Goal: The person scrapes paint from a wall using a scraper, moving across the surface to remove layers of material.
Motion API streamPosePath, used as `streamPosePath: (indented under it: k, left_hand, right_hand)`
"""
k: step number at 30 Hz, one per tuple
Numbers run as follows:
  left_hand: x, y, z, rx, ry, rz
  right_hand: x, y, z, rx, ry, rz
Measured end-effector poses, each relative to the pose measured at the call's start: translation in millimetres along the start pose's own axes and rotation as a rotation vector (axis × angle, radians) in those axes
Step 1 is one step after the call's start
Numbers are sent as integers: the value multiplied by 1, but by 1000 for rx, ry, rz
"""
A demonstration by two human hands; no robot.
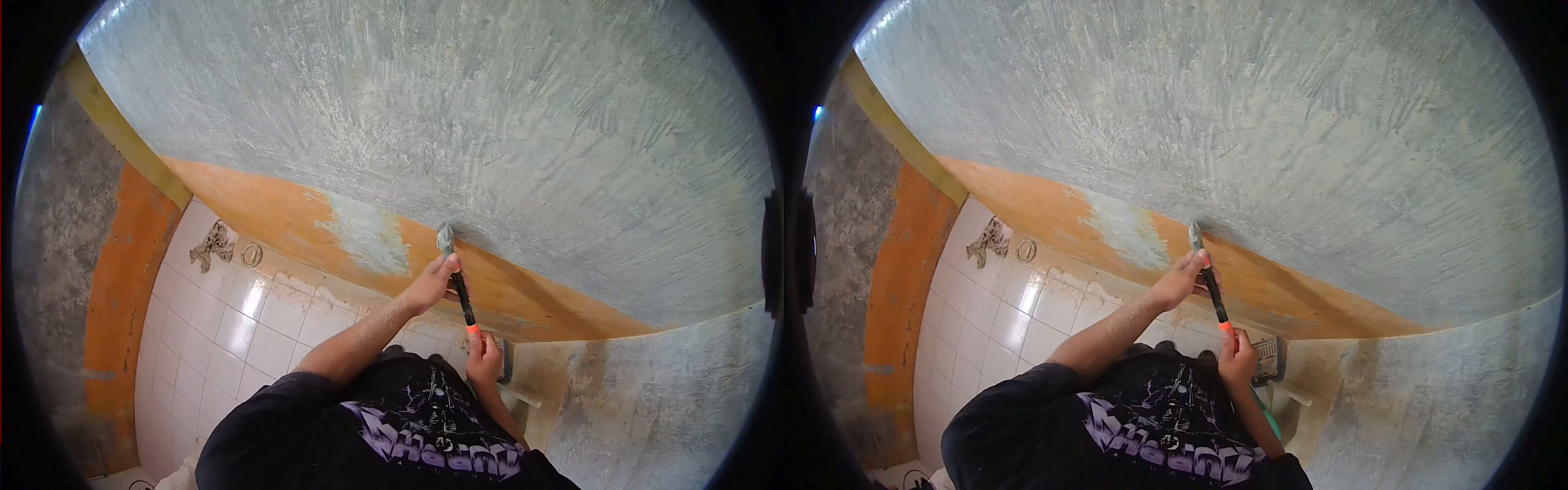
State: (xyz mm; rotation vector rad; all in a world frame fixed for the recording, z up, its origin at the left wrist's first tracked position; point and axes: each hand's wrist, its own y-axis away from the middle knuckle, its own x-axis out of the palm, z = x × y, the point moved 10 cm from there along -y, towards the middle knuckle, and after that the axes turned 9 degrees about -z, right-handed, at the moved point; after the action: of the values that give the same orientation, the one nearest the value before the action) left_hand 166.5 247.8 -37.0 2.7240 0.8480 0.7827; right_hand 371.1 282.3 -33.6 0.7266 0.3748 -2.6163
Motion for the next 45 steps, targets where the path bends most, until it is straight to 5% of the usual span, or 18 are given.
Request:
streamPosePath:
  k: [30,35,38,45]
  left_hand:
    - [-17,-3,-7,72,-24,-125]
    - [-7,1,-6,75,96,-172]
    - [-1,6,-6,97,129,-196]
    - [10,27,-1,121,120,-243]
  right_hand:
    - [21,10,6,-22,-18,11]
    - [23,0,-23,126,-261,222]
    - [29,7,-29,408,-591,468]
    - [25,17,-39,456,-662,630]
